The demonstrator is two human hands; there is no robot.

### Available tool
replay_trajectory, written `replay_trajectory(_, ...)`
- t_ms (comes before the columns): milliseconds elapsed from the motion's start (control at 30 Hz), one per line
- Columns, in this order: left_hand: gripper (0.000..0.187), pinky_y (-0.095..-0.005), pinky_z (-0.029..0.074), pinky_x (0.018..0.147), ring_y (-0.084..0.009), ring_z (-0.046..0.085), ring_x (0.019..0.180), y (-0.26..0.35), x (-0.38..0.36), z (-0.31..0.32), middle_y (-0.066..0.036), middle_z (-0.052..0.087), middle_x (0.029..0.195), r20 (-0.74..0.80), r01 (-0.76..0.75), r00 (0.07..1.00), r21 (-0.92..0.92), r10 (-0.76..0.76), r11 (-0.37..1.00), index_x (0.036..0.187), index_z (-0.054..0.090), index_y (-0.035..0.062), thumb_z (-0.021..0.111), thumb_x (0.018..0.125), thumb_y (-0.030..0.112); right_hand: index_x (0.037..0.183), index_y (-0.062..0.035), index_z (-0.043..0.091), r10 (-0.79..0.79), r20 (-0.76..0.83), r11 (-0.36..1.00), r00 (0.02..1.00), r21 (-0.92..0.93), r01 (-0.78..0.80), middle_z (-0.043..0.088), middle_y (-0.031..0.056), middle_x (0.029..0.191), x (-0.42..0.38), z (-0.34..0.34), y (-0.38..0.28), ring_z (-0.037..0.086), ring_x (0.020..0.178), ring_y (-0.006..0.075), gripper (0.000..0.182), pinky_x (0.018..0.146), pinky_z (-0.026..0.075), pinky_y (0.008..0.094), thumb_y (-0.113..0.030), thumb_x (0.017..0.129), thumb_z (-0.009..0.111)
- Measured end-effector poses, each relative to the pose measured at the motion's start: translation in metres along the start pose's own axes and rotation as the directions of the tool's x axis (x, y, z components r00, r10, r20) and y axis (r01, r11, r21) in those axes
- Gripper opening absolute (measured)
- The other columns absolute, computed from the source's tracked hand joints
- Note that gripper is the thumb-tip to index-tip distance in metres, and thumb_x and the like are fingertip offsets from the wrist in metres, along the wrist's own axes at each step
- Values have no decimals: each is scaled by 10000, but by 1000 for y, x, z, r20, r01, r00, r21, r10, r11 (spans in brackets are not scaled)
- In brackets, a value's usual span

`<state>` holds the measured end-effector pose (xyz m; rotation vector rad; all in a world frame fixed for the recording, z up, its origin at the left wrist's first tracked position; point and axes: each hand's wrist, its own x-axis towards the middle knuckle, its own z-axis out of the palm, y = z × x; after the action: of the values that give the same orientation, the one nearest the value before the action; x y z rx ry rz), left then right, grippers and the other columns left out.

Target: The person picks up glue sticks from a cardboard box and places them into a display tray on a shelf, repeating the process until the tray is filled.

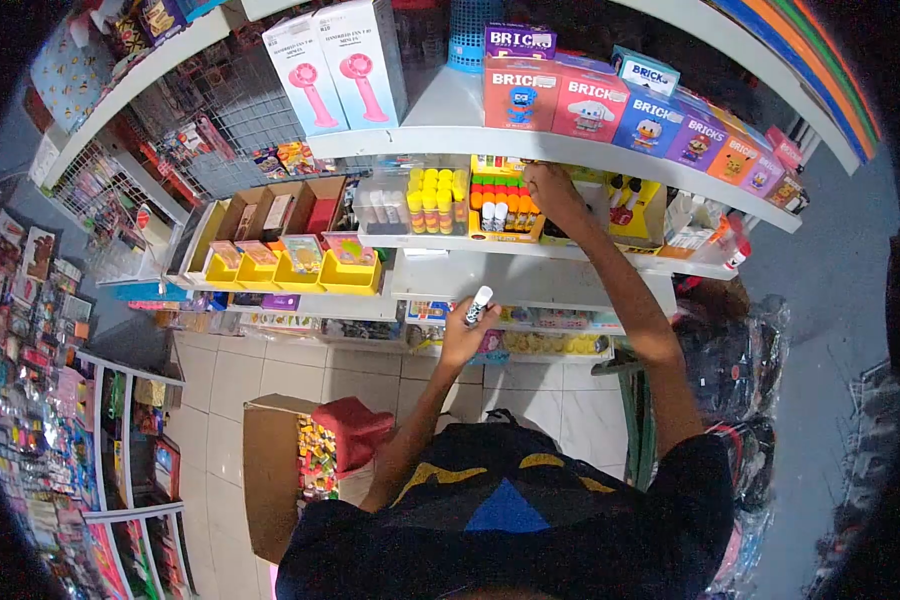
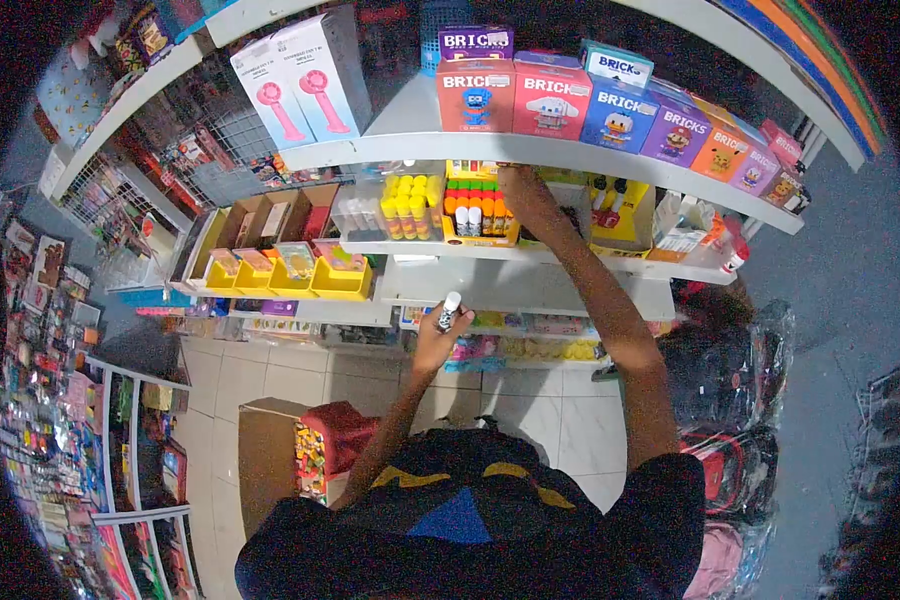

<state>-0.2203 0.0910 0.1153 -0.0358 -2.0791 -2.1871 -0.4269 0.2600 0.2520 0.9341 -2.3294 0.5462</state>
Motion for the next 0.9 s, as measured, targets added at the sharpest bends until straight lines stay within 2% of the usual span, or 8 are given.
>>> replay_trajectory(100,210,-213,373,578,-52,423,630,0,-2,0,49,467,667,-21,-9,1000,-2,9,1000,854,616,20,707,832,208,850,76,567,126,283,991,951,-86,-106,580,279,848,11,-18,-10,591,846,412,152,754,492,468,5,743,485)
replay_trajectory(200,197,-210,366,564,-48,415,618,-3,-5,-2,54,458,659,-37,20,999,-18,-20,1000,850,618,27,708,830,201,828,73,556,192,228,977,954,-138,-164,569,283,812,2,-1,-6,584,835,419,127,746,489,467,-19,769,491)
replay_trajectory(300,188,-207,360,559,-44,412,616,-8,-6,-4,59,454,658,-40,-3,999,-18,2,1000,852,623,37,711,826,202,822,71,545,117,84,993,990,-12,-116,562,287,781,-4,-1,-3,586,783,431,124,705,486,480,-36,780,497)
replay_trajectory(400,190,-208,359,558,-47,409,610,-11,-6,-5,62,449,656,-61,-11,998,-34,9,999,853,627,43,714,823,210,670,11,510,120,-4,993,993,-3,-120,549,196,670,2,2,-3,575,682,382,119,624,446,472,-38,750,583)
replay_trajectory(500,203,-208,361,560,-49,414,612,-15,-4,-5,61,451,655,-63,11,998,-41,-13,999,856,628,41,720,817,218,762,79,547,180,183,980,966,50,-192,559,298,764,5,-3,-1,584,716,427,138,686,470,502,-52,772,505)
replay_trajectory(600,210,-208,363,564,-52,419,615,-14,-4,-3,58,460,660,-78,10,997,-8,-11,1000,855,628,40,721,815,224,621,19,503,111,58,991,992,65,-114,529,200,616,3,7,8,565,621,365,119,585,433,456,-10,704,583)
replay_trajectory(800,219,-209,365,565,-52,420,618,-9,-5,0,52,471,667,-67,12,998,-6,-12,1000,827,615,41,719,818,234,596,34,498,36,324,995,945,76,-64,530,210,597,5,-2,16,549,598,363,135,584,414,460,-39,687,567)
replay_trajectory(900,249,-214,359,552,-50,413,607,-1,-5,3,52,459,658,-46,-14,999,20,15,1000,771,566,43,714,824,236,613,40,508,-9,333,999,943,48,-7,532,216,604,5,5,24,560,622,362,150,621,428,468,-48,728,546)
